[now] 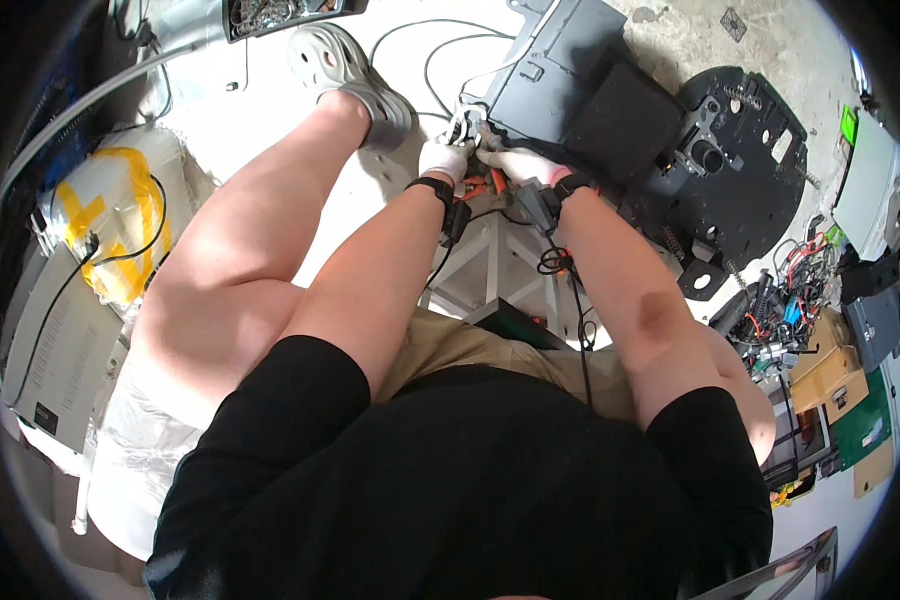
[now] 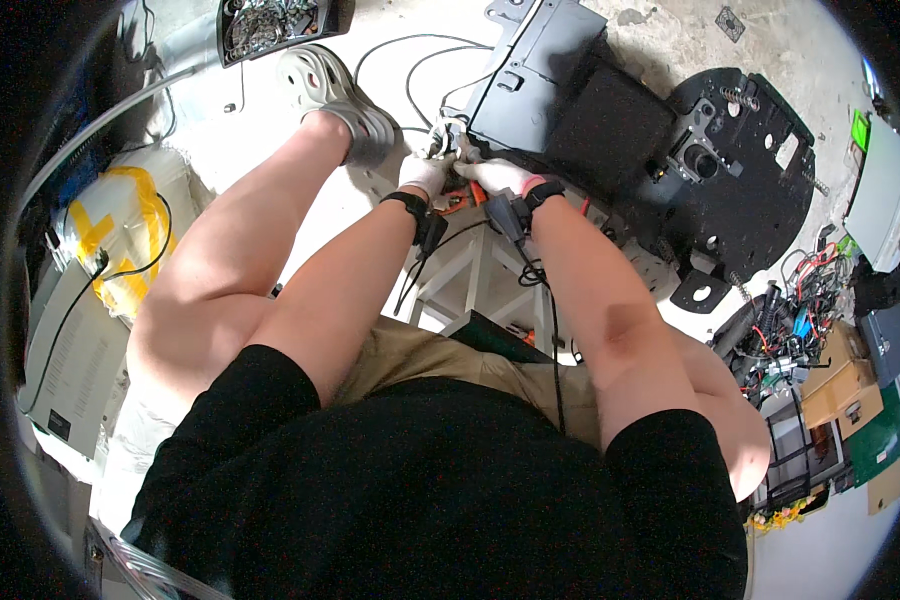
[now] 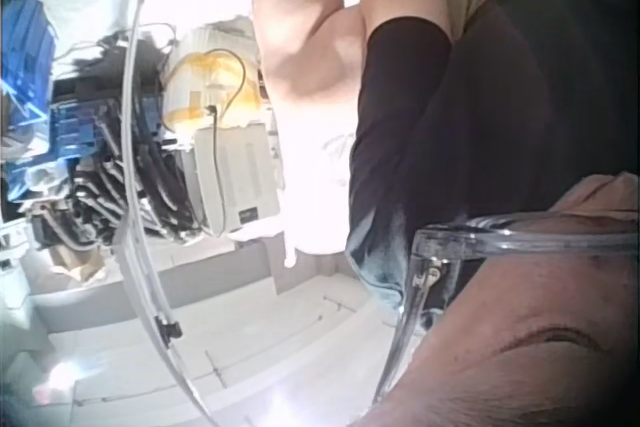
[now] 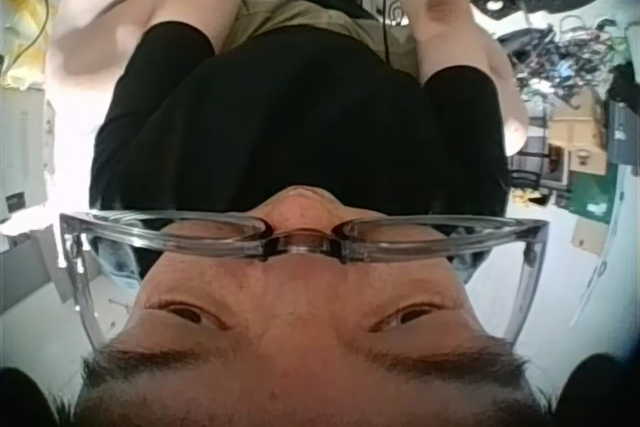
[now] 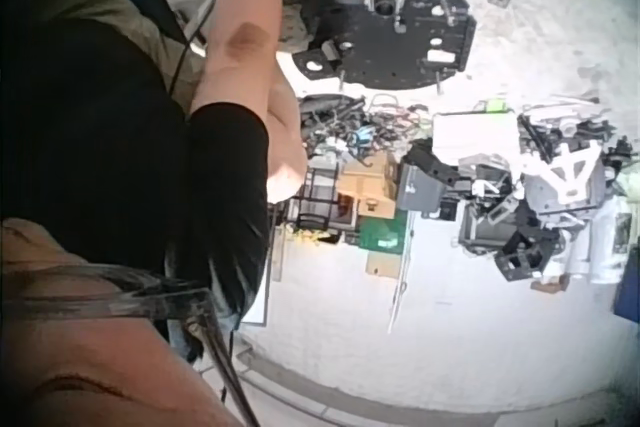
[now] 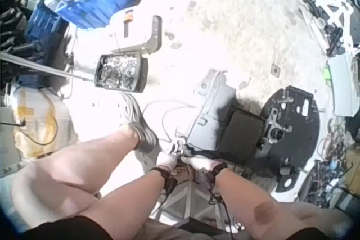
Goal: The recorder is disassembling electronic components and wires from a robot base plate using a screwdriver.
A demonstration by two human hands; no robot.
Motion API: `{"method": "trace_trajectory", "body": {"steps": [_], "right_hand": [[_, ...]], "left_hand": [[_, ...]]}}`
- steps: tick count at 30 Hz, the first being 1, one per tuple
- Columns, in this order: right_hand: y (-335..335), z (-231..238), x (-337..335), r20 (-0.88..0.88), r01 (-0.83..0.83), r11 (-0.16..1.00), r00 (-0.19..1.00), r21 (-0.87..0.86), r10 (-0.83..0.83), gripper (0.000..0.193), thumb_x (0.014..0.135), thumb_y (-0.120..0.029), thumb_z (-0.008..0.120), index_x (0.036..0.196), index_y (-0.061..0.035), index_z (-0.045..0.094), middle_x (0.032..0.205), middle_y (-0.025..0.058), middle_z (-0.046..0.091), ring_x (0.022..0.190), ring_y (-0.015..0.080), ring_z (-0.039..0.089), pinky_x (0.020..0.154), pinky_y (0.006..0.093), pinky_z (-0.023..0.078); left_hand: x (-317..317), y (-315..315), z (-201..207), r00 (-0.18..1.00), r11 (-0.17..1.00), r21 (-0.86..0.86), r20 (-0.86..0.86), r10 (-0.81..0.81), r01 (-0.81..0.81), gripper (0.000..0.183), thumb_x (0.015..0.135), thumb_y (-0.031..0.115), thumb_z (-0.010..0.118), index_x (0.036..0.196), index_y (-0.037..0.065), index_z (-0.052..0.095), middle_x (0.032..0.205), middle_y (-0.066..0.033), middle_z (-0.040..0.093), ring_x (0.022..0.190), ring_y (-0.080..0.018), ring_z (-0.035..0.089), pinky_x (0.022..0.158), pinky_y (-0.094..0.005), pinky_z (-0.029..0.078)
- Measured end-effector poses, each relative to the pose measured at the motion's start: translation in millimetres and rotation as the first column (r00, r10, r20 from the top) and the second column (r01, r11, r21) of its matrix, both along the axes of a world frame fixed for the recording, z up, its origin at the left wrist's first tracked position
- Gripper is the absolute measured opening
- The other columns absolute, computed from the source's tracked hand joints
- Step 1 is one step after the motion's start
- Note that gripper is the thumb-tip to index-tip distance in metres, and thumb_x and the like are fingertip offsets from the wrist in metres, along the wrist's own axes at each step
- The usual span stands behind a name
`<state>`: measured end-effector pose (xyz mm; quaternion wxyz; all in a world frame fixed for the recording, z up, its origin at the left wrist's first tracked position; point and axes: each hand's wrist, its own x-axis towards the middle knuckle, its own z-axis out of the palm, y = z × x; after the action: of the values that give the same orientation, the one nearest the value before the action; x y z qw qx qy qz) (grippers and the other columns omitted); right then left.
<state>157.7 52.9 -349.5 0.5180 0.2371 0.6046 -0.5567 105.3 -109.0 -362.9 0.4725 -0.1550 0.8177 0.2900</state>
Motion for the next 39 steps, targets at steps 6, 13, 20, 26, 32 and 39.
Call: {"method": "trace_trajectory", "body": {"steps": [6,13,20,26,32,39], "right_hand": [[-10,-27,16,0.128,0.257,0.966,0.958,0.003,-0.255,0.05,0.089,-0.051,0.057,0.083,-0.0018,0.064,0.067,0.0065,0.059,0.062,0.0138,0.059,0.056,0.0311,0.047],[-21,43,2,-0.118,-0.244,0.89,0.944,0.384,0.31,0.044,0.087,-0.038,0.057,0.109,0.0002,0.061,0.105,0.0262,0.063,0.102,0.0397,0.059,0.088,0.0435,0.048],[14,-5,106,-0.196,-0.052,0.907,0.97,0.417,0.146,0.05,0.087,-0.039,0.059,0.112,0.0037,0.059,0.108,0.0262,0.062,0.104,0.0383,0.059,0.087,0.0403,0.047],[37,1,109,-0.162,-0.234,0.833,0.921,0.501,0.355,0.054,0.088,-0.045,0.054,0.109,0.0045,0.059,0.098,0.0278,0.063,0.095,0.0391,0.061,0.08,0.0456,0.048],[25,-6,106,0.254,0.921,0.385,0.389,-0.066,-0.886,0.036,0.091,-0.025,0.054,0.122,-0.0057,0.056,0.094,0.0129,0.065,0.078,0.0228,0.063,0.07,0.0339,0.05],[5,47,100,-0.384,-0.059,0.932,0.9,0.359,0.204,0.026,0.089,-0.026,0.055,0.099,-0.0034,0.062,0.09,0.0136,0.065,0.08,0.0247,0.06,0.074,0.0373,0.048]], "left_hand": [[-1,18,14,0.999,0.999,0.039,-0.003,-0.034,0.034,0.042,0.082,0.039,0.066,0.103,0.003,0.067,0.093,-0.0154,0.069,0.084,-0.0267,0.066,0.075,-0.035,0.052],[4,-19,-13,0.957,0.961,-0.089,-0.104,-0.272,0.264,0.044,0.08,0.039,0.067,0.104,0.002,0.066,0.092,-0.0161,0.069,0.081,-0.0272,0.066,0.074,-0.0347,0.051],[-17,4,39,0.968,0.965,0.082,0.067,0.244,-0.249,0.048,0.085,0.038,0.063,0.105,-0.005,0.062,0.091,-0.0172,0.067,0.082,-0.0254,0.065,0.074,-0.0367,0.05],[-61,4,85,0.932,0.88,0.314,-0.188,-0.311,0.357,0.047,0.091,0.044,0.054,0.086,-0.001,0.064,0.074,-0.0081,0.061,0.069,-0.0144,0.055,0.062,-0.0305,0.043],[-60,28,181,0.862,0.785,0.378,-0.341,-0.374,0.491,0.042,0.09,0.043,0.052,0.079,0.004,0.064,0.059,-0.0038,0.054,0.053,-0.0137,0.047,0.05,-0.0307,0.037],[-88,-11,199,0.317,0.31,-0.119,0.053,-0.947,0.943,0.04,0.092,0.034,0.046,0.118,0.009,0.062,0.109,-0.0206,0.065,0.098,-0.0316,0.063,0.083,-0.0389,0.048]]}}
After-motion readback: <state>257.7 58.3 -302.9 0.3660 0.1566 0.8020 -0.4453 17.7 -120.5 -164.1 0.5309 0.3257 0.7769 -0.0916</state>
